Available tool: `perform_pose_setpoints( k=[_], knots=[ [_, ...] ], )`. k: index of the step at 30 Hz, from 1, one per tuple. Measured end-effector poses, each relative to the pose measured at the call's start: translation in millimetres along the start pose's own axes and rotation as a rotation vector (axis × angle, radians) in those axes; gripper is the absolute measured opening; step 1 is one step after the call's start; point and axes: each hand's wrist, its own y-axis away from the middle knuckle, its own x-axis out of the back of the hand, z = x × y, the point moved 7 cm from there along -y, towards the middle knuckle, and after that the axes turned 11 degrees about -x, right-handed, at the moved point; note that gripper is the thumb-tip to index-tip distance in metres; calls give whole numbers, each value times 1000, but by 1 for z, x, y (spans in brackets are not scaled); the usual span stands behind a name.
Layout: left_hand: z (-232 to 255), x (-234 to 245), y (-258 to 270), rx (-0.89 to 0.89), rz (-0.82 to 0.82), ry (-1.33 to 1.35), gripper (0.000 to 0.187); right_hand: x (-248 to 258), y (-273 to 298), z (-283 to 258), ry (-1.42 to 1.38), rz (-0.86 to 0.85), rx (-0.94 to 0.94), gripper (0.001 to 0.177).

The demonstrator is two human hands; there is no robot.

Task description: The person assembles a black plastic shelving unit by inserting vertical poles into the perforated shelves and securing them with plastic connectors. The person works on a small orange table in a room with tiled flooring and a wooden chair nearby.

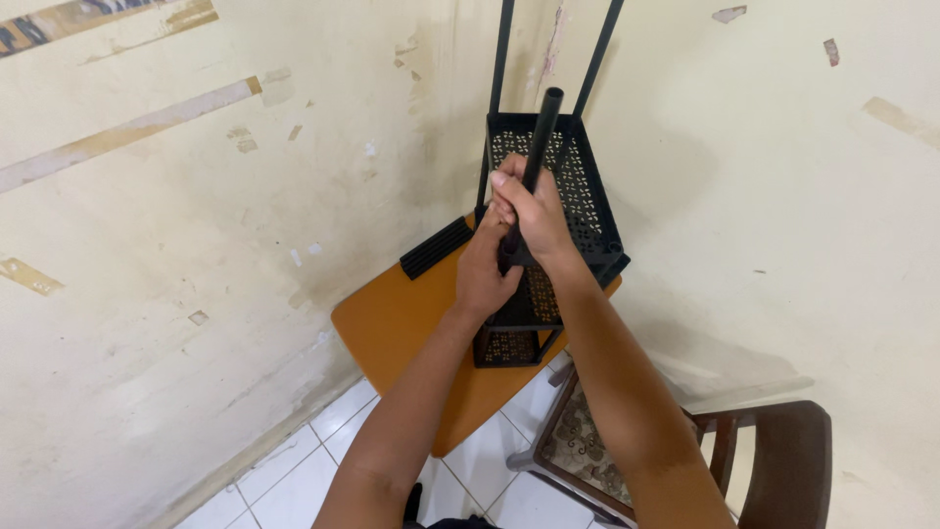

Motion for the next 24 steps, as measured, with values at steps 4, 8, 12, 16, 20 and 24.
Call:
perform_pose_setpoints(
  k=[4, 8, 12, 16, 20, 24],
  knots=[
    [7, 5, -12, -89, -149, -94, 50, 6, 1, -53, -94, 108, 202, 26],
    [18, 14, -21, -172, -201, 72, 57, -1, -4, -77, -157, 76, 239, 36],
    [6, -4, -26, 13, -181, 476, 40, -1, -9, -70, -181, 148, 227, 45],
    [-10, -14, -15, 55, -129, 407, 24, 3, -15, -60, -238, 129, 211, 48],
    [-24, -23, -7, 67, -85, 392, 23, 8, -16, -57, -280, 76, 200, 49],
    [-28, -24, -5, 74, -77, 393, 23, 4, -16, -61, -298, 21, 182, 50]
  ],
)
